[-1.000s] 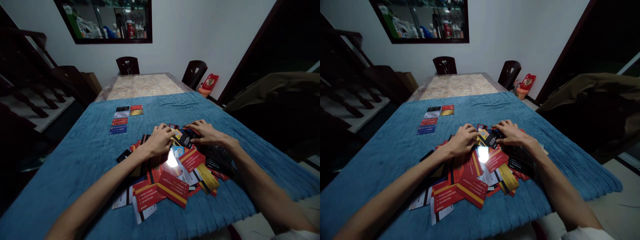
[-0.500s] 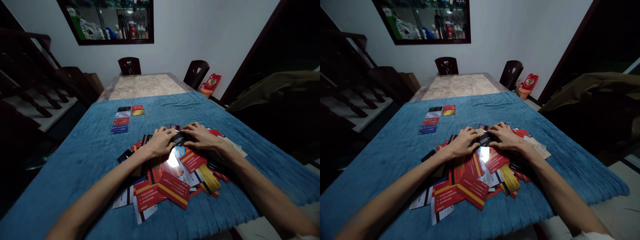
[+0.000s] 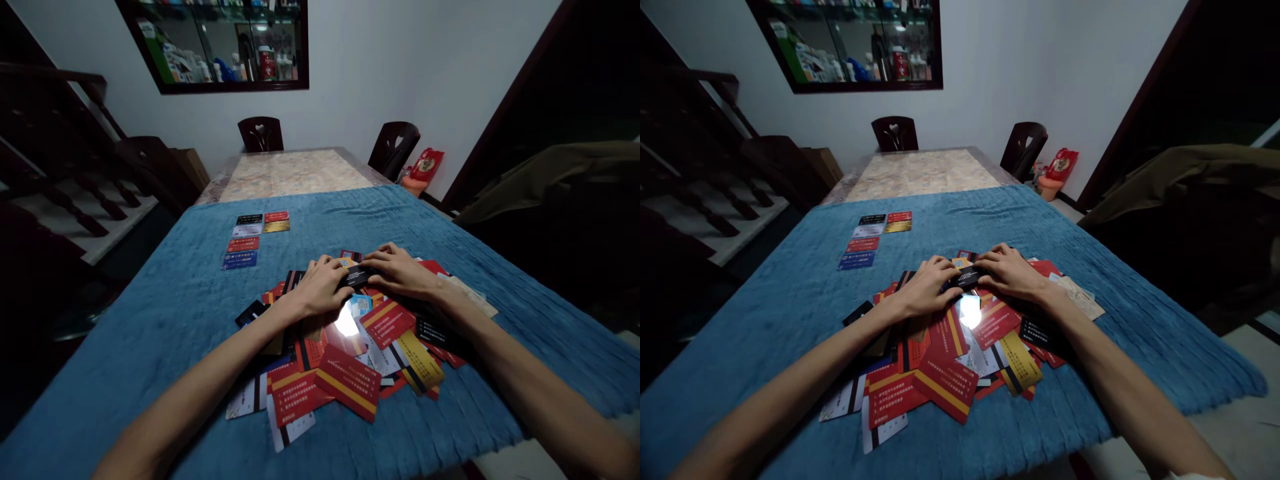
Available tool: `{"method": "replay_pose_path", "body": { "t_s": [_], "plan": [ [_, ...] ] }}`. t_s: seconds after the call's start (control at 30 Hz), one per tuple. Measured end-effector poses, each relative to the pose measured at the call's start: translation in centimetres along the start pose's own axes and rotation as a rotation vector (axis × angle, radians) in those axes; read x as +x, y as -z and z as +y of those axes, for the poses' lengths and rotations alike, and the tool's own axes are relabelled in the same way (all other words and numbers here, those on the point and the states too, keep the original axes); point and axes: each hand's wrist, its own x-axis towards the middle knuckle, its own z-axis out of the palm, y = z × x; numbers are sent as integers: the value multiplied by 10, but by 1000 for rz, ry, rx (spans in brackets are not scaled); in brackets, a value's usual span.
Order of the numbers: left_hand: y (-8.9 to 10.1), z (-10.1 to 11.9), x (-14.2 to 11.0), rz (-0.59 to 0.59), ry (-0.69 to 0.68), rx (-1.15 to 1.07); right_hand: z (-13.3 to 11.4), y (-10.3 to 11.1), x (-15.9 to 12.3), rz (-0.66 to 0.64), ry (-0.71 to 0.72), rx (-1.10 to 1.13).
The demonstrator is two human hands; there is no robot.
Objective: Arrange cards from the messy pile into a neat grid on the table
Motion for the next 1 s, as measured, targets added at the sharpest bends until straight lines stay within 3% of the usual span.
{"method": "replay_pose_path", "body": {
  "t_s": [0.3, 0.53, 1.0],
  "plan": [
    [-4, -11, 7, 138, 44, -89, 4, -3, 1, 154, 31, 123],
    [-2, -18, 8, 230, 99, -207, 2, -4, 2, 198, -12, 168],
    [1, -23, 9, 198, 158, -199, -11, -4, 4, 342, -162, 315]
  ]
}}
